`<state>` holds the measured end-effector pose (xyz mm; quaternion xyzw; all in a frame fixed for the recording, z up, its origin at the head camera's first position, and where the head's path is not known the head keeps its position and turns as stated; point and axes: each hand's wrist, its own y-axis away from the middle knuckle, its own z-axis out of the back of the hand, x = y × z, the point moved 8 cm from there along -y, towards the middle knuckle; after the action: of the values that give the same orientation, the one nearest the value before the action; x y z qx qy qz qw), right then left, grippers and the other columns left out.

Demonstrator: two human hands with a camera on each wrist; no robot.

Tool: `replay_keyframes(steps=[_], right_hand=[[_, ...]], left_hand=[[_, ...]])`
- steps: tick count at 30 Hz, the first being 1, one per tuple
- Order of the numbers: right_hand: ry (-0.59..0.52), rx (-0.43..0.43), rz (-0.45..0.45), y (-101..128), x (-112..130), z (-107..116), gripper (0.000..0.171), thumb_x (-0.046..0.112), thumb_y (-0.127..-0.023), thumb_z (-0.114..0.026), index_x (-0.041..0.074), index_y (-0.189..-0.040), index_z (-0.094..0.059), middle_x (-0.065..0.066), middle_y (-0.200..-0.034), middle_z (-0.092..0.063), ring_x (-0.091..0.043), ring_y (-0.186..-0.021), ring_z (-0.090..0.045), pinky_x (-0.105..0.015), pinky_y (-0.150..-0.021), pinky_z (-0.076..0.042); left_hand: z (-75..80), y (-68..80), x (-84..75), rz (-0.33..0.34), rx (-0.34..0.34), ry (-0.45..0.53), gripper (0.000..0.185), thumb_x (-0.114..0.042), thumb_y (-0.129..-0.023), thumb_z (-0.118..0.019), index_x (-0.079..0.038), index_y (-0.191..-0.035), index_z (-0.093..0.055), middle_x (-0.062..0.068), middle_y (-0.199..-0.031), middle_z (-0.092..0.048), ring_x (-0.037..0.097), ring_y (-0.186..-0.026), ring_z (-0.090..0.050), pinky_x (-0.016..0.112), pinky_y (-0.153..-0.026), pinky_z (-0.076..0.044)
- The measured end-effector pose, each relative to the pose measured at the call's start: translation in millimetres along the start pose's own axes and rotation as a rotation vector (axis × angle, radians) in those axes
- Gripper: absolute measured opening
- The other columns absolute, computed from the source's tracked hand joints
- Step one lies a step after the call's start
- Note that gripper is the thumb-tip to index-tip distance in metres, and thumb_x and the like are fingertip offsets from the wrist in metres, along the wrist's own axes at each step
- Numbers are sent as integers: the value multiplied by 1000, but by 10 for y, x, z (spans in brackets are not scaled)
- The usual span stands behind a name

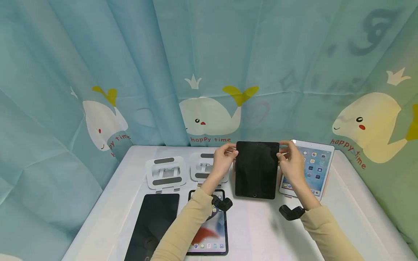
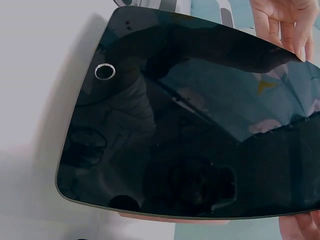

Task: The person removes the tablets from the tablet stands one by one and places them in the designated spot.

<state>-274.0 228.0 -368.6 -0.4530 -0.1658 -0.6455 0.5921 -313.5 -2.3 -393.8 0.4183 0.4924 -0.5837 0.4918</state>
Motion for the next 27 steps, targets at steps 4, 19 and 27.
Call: replay_keyframes(steps=[4,19,27], right_hand=[[-5,13,7,42,-12,12,34,-3,-92,-54,5,-125,-55,-18,-97,-61,-12,-69,-54,-14,-55,-48],[-46,96,15,162,-24,6,35,-7,-88,-59,3,-121,-57,-23,-91,-64,-4,-57,-57,-19,-52,-48],[-78,180,-6,259,-96,-42,35,-6,-89,-57,2,-124,-54,-22,-89,-61,-3,-58,-56,-22,-52,-51]], left_hand=[[-5,53,20,3,13,-3,19,-7,-90,-65,-5,-108,-69,18,-95,-66,14,-73,-62,29,-68,-58],[42,265,91,37,25,-4,18,-4,-88,-65,-3,-106,-69,19,-91,-67,7,-63,-58,42,-69,-58],[44,398,180,65,28,22,18,-5,-88,-66,-2,-106,-69,19,-90,-66,8,-63,-58,41,-68,-58]])
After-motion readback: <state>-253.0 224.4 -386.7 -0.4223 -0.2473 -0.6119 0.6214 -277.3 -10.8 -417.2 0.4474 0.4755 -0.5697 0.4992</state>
